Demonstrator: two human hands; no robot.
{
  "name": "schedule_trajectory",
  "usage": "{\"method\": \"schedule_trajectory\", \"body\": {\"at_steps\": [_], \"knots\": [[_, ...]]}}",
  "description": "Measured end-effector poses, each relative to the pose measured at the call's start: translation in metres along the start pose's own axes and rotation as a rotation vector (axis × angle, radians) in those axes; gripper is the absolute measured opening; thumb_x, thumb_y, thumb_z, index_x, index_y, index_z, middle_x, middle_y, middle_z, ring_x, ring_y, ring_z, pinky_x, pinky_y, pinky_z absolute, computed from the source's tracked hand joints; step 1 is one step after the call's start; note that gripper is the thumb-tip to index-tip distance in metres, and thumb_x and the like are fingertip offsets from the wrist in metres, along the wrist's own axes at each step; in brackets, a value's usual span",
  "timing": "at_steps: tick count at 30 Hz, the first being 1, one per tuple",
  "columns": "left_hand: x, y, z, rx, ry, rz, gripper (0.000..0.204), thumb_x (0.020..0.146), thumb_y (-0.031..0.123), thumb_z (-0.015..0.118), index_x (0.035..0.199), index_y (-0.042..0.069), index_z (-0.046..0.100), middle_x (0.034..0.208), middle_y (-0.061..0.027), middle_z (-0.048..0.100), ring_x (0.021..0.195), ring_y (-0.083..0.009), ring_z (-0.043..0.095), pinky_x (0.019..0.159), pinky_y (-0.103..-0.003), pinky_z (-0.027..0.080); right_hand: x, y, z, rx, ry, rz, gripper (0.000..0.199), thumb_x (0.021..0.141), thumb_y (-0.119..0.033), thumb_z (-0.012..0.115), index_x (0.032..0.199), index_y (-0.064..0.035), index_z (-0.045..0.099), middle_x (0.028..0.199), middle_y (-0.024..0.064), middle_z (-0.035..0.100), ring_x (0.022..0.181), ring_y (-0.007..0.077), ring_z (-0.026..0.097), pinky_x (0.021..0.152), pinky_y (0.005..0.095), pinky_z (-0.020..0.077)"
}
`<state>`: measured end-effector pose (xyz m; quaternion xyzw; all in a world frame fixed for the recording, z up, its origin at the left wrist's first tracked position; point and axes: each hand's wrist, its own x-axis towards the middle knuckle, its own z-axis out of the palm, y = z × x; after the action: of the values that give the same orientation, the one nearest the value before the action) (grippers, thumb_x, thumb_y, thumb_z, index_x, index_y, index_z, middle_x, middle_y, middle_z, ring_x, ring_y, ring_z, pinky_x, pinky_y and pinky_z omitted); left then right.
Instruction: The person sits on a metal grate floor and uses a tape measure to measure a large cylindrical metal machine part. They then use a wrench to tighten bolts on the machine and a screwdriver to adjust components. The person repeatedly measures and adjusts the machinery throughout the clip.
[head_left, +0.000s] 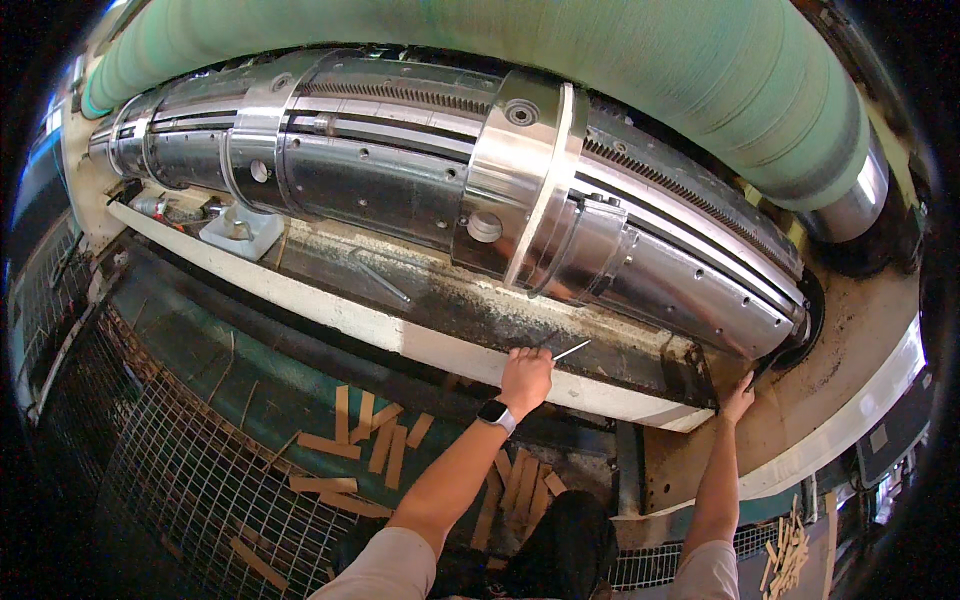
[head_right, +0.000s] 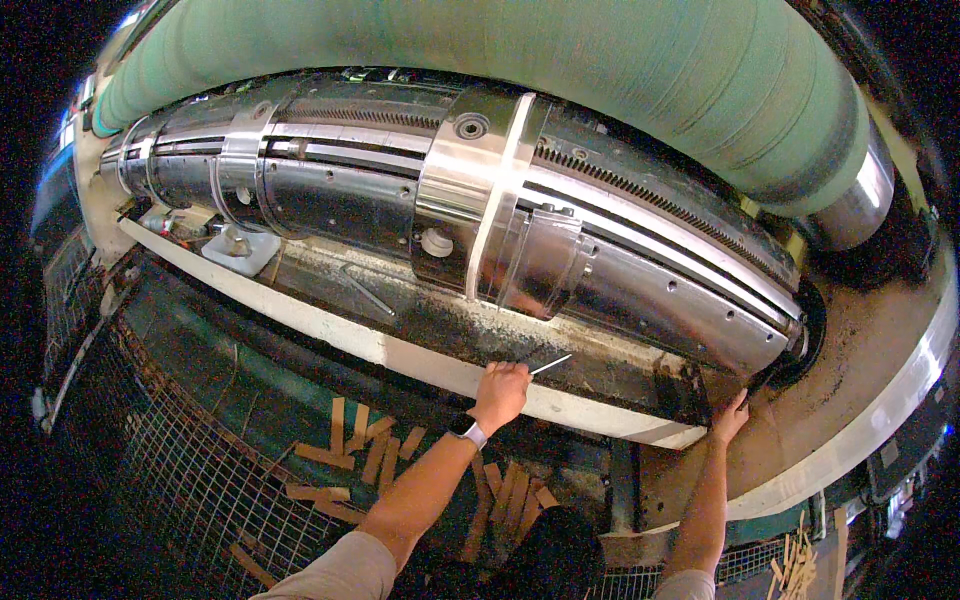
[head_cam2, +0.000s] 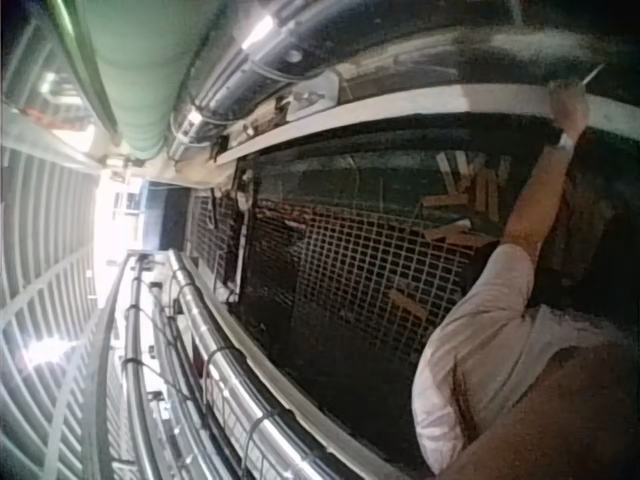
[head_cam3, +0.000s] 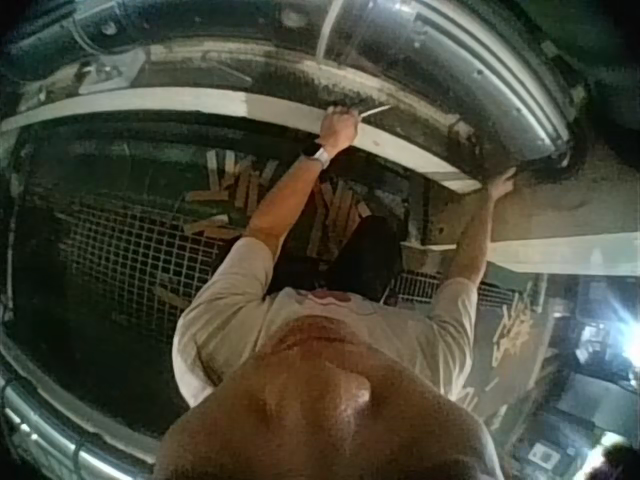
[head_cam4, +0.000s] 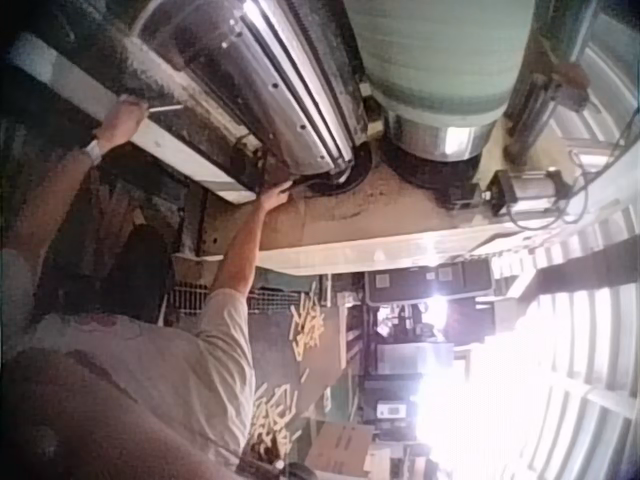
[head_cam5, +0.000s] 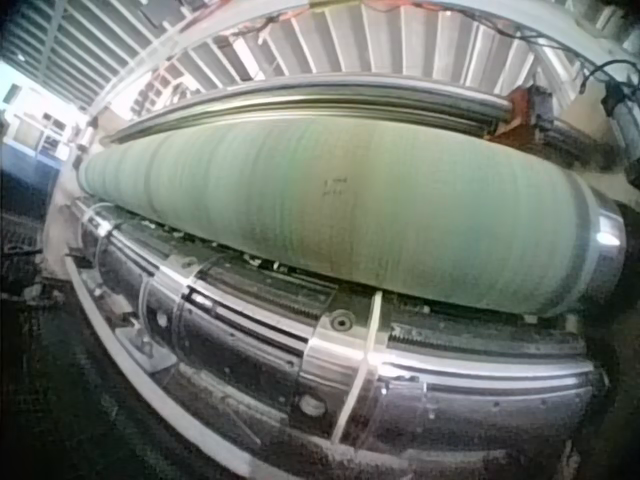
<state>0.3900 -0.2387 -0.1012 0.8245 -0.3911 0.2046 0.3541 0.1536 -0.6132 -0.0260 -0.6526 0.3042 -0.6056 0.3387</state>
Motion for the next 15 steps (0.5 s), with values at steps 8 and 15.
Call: {"method": "schedule_trajectory", "body": {"at_steps": [8, 15], "knots": [[0.000, 0.001, 0.005, -0.022, 0.058, 0.017, 0.013, 0.083, 0.017, 0.055, 0.079, 0.005, 0.055, 0.076, -0.0125, 0.061, 0.079, -0.0297, 0.057, 0.076, -0.041, 0.039, 0.017, 0.024, -0.009, -0.176, -0.001, -0.027, 0.056, 0.093, -0.043, 0.043, 0.091, 0.0115, 0.055, 0.079, 0.0152, 0.057, 0.069, 0.0256, 0.049, 0.069, 0.0387, 0.0420], [-0.001, -0.001, 0.001, -0.039, 0.020, 0.017, 0.015, 0.084, 0.018, 0.054, 0.080, 0.004, 0.054, 0.077, -0.0128, 0.061, 0.078, -0.0314, 0.057, 0.075, -0.042, 0.039, 0.010, 0.012, -0.005, -0.143, 0.005, -0.070, 0.055, 0.094, -0.042, 0.042, 0.090, 0.0115, 0.056, 0.082, 0.0162, 0.060, 0.071, 0.0249, 0.051, 0.069, 0.0387, 0.0427]]}}
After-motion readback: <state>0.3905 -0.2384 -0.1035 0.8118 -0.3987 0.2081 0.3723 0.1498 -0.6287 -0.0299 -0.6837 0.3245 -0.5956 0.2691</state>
